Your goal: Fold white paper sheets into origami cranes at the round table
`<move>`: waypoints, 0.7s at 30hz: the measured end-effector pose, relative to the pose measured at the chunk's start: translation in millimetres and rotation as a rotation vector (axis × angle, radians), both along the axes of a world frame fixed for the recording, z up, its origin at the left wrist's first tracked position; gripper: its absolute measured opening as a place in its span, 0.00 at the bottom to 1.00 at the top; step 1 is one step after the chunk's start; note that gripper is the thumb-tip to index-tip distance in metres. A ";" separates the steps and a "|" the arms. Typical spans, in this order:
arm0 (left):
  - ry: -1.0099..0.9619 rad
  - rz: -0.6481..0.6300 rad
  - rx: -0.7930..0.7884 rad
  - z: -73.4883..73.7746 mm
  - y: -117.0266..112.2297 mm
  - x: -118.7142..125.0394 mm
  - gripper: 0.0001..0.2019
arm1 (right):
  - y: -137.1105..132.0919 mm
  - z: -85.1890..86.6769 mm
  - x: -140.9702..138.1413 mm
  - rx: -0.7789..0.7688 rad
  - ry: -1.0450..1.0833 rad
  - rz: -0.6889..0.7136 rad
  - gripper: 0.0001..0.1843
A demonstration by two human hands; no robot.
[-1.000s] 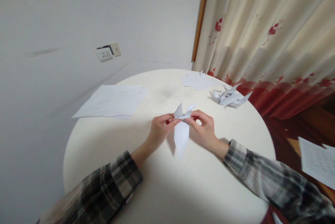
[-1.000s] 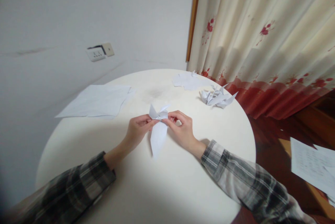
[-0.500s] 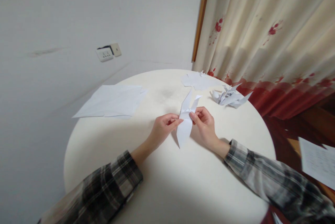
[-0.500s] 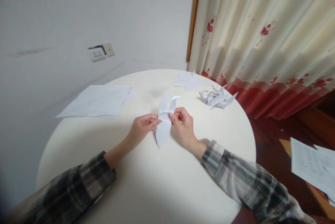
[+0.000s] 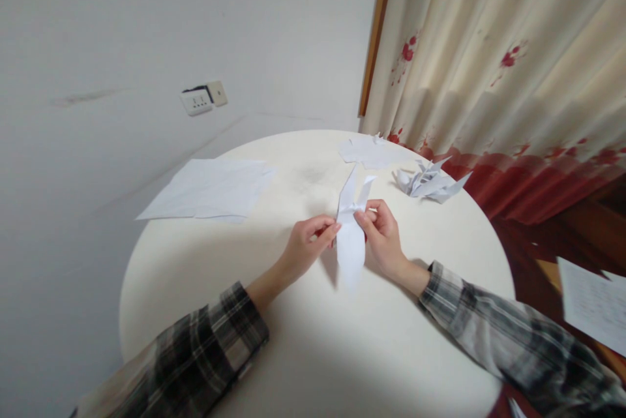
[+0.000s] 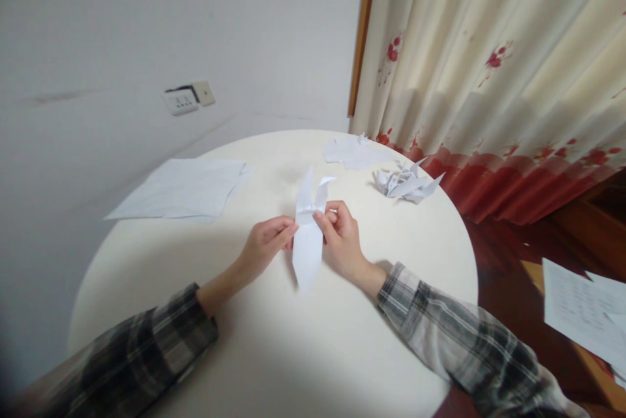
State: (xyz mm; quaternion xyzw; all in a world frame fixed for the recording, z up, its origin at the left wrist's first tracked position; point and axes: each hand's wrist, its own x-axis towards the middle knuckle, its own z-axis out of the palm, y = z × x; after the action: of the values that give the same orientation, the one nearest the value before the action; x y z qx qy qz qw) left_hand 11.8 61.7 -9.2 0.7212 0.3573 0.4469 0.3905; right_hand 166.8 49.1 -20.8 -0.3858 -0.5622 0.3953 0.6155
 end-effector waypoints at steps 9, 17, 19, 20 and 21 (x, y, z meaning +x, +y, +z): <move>0.015 0.153 0.346 10.2 -7.9 -4.4 0.06 | -7.5 -3.6 0.8 0.316 -0.376 -0.055 0.05; -0.085 0.157 0.511 13.5 -12.8 -1.9 0.19 | -4.5 -6.3 3.2 0.576 -0.479 -0.156 0.08; -0.088 0.154 0.517 13.8 -13.1 -1.8 0.20 | -4.4 -7.0 3.2 0.598 -0.485 -0.162 0.09; -0.083 0.154 0.520 13.7 -13.1 -2.0 0.20 | -4.5 -6.8 3.0 0.605 -0.486 -0.163 0.09; -0.075 0.153 0.523 13.5 -13.0 -2.4 0.18 | -4.8 -6.1 2.7 0.611 -0.489 -0.162 0.09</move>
State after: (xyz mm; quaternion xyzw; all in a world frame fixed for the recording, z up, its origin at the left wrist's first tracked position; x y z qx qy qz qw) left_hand 9.4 48.7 4.3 0.7514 0.2685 0.5787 0.1689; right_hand 169.4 44.3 -26.8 -0.3109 -0.7514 0.0566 0.5793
